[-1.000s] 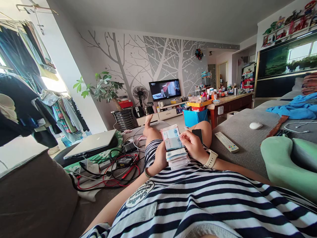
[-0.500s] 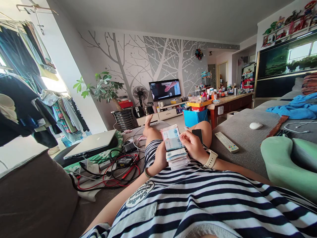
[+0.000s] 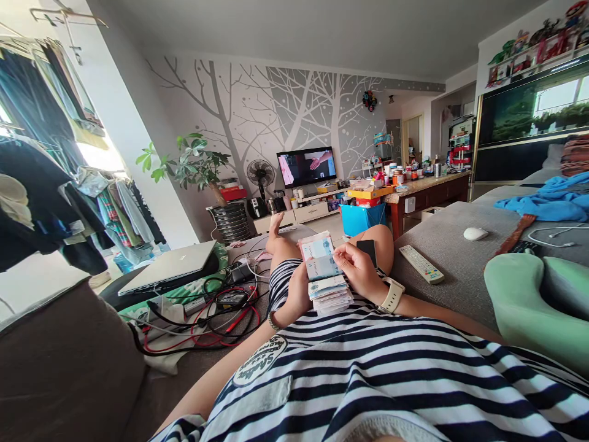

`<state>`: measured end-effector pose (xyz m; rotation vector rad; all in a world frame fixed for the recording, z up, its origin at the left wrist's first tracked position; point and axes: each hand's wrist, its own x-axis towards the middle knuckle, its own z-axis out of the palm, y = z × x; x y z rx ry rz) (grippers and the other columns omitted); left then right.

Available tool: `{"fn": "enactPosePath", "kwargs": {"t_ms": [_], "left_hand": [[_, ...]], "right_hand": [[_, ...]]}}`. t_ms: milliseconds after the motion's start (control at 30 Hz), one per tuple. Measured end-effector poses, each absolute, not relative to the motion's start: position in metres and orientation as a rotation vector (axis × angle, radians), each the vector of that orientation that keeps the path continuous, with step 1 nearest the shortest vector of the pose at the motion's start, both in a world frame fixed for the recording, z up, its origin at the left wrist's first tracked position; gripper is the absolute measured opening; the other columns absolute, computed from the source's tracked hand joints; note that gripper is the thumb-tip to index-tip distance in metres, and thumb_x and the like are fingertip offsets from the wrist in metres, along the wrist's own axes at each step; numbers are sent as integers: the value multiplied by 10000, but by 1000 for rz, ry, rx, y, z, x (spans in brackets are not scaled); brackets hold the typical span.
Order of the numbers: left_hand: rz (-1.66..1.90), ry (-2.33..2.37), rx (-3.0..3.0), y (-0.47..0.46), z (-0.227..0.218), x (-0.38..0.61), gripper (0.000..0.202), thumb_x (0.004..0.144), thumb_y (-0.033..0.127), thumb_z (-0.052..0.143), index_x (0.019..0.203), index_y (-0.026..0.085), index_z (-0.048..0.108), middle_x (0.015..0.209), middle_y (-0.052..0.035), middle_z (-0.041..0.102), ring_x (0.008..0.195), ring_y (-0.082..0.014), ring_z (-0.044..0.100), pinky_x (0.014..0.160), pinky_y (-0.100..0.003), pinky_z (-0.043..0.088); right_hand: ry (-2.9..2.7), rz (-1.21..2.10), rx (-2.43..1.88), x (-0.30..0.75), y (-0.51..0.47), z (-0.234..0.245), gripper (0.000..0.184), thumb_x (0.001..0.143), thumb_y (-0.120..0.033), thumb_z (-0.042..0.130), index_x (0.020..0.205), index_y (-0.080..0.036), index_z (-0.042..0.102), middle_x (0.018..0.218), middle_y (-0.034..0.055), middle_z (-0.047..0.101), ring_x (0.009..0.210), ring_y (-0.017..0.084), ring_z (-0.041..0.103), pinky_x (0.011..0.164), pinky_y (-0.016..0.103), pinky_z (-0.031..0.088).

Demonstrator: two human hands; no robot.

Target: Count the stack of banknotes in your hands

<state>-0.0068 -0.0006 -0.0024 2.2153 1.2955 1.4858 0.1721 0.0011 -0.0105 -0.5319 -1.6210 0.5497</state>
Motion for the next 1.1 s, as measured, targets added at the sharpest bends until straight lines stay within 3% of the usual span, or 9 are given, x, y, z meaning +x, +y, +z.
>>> {"fn": "enactPosePath", "kwargs": {"t_ms": [400,700,1100], "left_hand": [[1477,1279,2232,1,-4,-8,193,730,274,524,799,169,671,847,-73,737,806,-213,626,794,-342,505],[1509,1283,2231,3,-4,-8,267,846,320,452,780,176,667,803,-66,731,781,-200,635,792,-335,521],[1476,1301,2235,0,-4,-8,146,719,232,553,797,184,667,858,-58,743,823,-208,641,805,-332,516]], "right_hand": [[-1620,556,-526,172,3,-12,249,956,-430,536,907,-191,587,707,-7,572,635,146,528,590,260,387],[-1623,549,-534,172,2,-11,233,956,-414,536,898,-193,583,722,-2,590,656,151,551,609,261,403],[-1625,530,-543,172,2,-11,277,961,-451,520,880,-193,579,713,1,590,656,151,542,607,259,404]]}}
